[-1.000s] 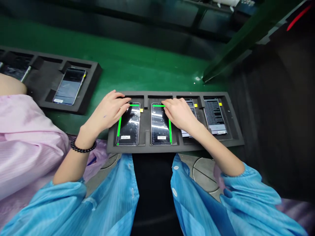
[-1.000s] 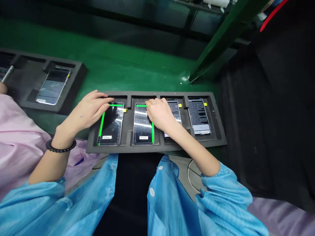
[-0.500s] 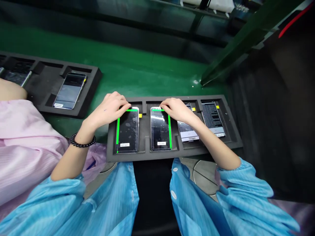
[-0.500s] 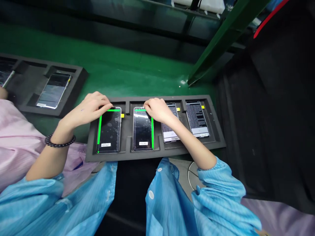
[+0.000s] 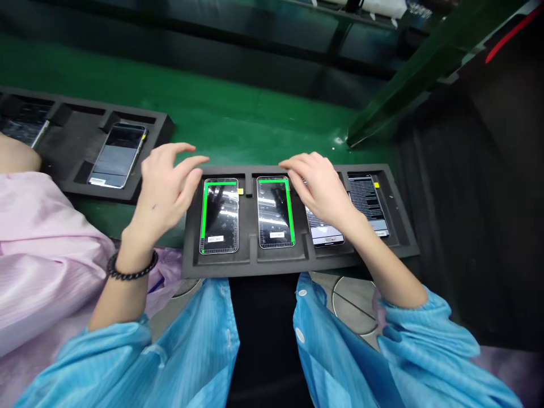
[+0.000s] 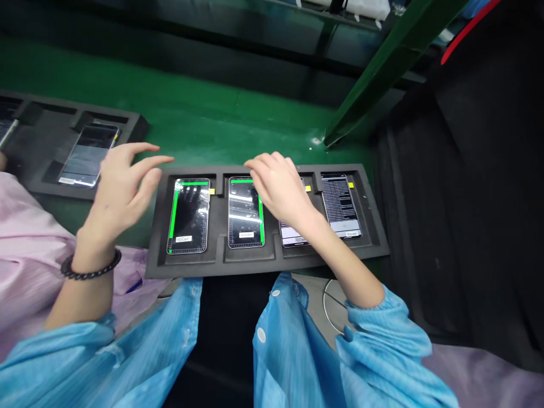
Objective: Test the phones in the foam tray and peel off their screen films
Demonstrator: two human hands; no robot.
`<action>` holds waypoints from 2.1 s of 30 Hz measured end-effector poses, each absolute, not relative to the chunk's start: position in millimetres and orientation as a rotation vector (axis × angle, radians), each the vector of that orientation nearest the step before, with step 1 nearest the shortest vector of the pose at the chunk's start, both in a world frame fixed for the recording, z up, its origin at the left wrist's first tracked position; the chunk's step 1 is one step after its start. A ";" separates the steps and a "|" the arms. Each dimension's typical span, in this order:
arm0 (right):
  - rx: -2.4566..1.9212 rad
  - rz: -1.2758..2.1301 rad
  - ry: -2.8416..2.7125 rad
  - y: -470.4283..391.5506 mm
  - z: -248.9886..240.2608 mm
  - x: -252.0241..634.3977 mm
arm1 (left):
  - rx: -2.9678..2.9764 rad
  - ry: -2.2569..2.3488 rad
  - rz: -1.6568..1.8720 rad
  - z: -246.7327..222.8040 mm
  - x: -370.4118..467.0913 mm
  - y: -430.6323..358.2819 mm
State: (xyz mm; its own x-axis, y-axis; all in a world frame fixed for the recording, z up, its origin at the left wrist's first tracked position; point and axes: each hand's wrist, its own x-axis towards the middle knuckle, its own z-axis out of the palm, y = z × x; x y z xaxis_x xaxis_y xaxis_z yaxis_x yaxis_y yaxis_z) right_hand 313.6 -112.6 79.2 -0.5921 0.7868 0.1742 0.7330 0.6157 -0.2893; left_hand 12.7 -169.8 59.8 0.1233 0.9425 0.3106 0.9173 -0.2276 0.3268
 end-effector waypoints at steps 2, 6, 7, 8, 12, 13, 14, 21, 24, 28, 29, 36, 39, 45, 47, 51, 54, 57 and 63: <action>-1.069 0.268 -2.608 -133.2 81.8 325.8 | 2.387 1.880 0.925 55.2 6.1 -196.9; -0.877 0.211 -2.696 -170.2 71.8 342.2 | 2.515 1.765 0.871 34.9 -9.1 -250.7; -0.845 0.219 -2.702 -177.2 67.8 344.3 | 2.543 1.720 0.840 29.8 -12.2 -261.9; -0.818 0.240 -2.706 -183.4 63.8 345.9 | 2.565 1.681 0.817 25.2 -14.8 -271.6; -0.735 0.300 -2.712 -198.9 52.6 351.1 | 2.627 1.563 0.769 13.2 -20.9 -295.5; -0.729 0.292 -2.717 -200.5 51.1 352.5 | 2.635 1.549 0.760 11.8 -21.6 -297.8; -0.730 0.279 -2.720 -201.2 50.0 353.8 | 2.636 1.547 0.754 11.0 -22.0 -298.7; -0.809 0.191 -2.714 -195.2 50.4 358.6 | 2.652 1.648 0.656 17.4 -9.4 -290.6; -0.831 0.178 -2.707 -195.1 53.2 361.0 | 2.681 1.646 0.596 22.9 1.4 -293.7; -0.843 0.180 -2.678 -195.9 56.3 364.5 | 2.653 1.599 0.622 26.9 7.6 -303.5; -0.844 0.186 -2.672 -195.8 56.7 364.9 | 2.642 1.586 0.645 27.1 7.6 -305.4; -0.824 0.208 -2.680 -194.2 57.6 363.8 | 2.707 1.611 0.668 25.5 4.2 -304.7; -0.821 0.209 -2.680 -194.5 56.8 364.3 | 2.722 1.600 0.637 24.6 3.6 -304.7; -0.834 0.219 -2.676 -195.0 55.5 366.0 | 2.674 1.572 0.701 22.9 1.5 -306.9; -0.835 0.223 -2.672 -194.7 55.8 365.6 | 2.686 1.628 0.683 23.1 2.7 -306.7; -0.835 0.214 -2.672 -194.0 57.1 364.1 | 2.674 1.634 0.590 25.7 8.4 -308.3; -0.845 0.209 -2.672 -194.2 57.7 364.3 | 2.670 1.635 0.689 28.0 13.7 -310.6; -0.848 0.205 -2.667 -194.5 58.0 365.3 | 2.659 1.744 0.742 28.1 19.0 -311.4; -0.832 0.201 -2.661 -195.0 58.9 365.3 | 2.604 1.805 0.592 24.9 27.2 -318.2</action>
State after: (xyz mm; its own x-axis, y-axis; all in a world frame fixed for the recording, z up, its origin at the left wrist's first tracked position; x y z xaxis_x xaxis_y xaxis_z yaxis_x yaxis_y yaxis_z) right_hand 365.3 -195.0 58.9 -0.7687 0.5741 0.2821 0.5252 0.8182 -0.2339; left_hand 27.2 -318.2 24.9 0.3065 0.8882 0.3423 0.9184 -0.3705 0.1390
